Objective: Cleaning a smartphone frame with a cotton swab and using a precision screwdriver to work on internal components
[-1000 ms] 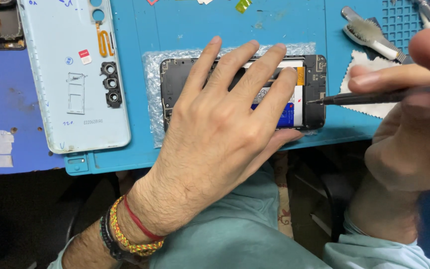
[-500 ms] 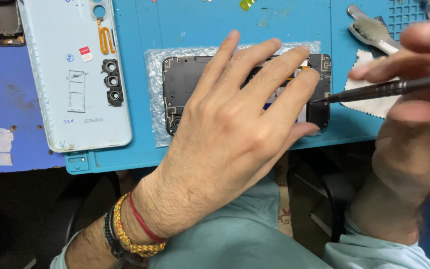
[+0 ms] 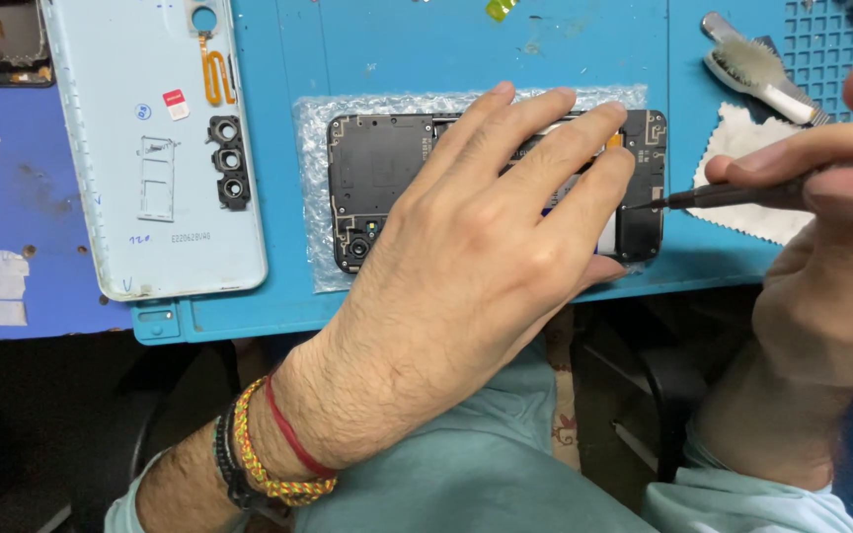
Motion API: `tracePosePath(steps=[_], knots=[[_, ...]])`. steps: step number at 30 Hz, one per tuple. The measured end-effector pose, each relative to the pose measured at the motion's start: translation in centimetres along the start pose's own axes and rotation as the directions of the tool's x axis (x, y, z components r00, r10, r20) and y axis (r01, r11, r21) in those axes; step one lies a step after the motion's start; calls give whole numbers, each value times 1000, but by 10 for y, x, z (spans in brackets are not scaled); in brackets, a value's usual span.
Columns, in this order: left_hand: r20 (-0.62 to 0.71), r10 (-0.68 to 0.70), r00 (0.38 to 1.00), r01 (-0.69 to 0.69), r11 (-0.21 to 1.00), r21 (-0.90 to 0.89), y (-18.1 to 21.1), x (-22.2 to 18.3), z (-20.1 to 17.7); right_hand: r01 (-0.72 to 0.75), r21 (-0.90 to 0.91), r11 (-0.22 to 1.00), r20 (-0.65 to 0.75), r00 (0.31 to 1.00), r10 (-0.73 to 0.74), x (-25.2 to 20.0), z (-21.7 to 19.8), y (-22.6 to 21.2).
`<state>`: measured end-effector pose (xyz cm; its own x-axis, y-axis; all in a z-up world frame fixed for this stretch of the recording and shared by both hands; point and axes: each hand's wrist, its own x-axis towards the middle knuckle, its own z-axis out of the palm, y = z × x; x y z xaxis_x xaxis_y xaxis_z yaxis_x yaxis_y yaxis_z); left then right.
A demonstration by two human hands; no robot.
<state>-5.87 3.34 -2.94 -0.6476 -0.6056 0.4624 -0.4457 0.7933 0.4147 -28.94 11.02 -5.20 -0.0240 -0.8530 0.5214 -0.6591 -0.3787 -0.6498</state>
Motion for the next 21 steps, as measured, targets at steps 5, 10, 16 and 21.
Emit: tracePosePath(steps=[5,10,16,21], knots=[[-10,-3,1000,3,1000,3,0,-2,2,4,-38,999,104,995,0,2,-2,-7],[-60,9,998,-12,999,-51,2,1,0,-164,3,986,32,986,164,17,16,-50],[-44,16,999,-16,1000,12,3,2,4,-47,-58,997,205,977,58,24,-4,-39],[-89,23,996,-37,986,-160,10,7,0,-15,99,995,227,974,-8,23,-7,-9]])
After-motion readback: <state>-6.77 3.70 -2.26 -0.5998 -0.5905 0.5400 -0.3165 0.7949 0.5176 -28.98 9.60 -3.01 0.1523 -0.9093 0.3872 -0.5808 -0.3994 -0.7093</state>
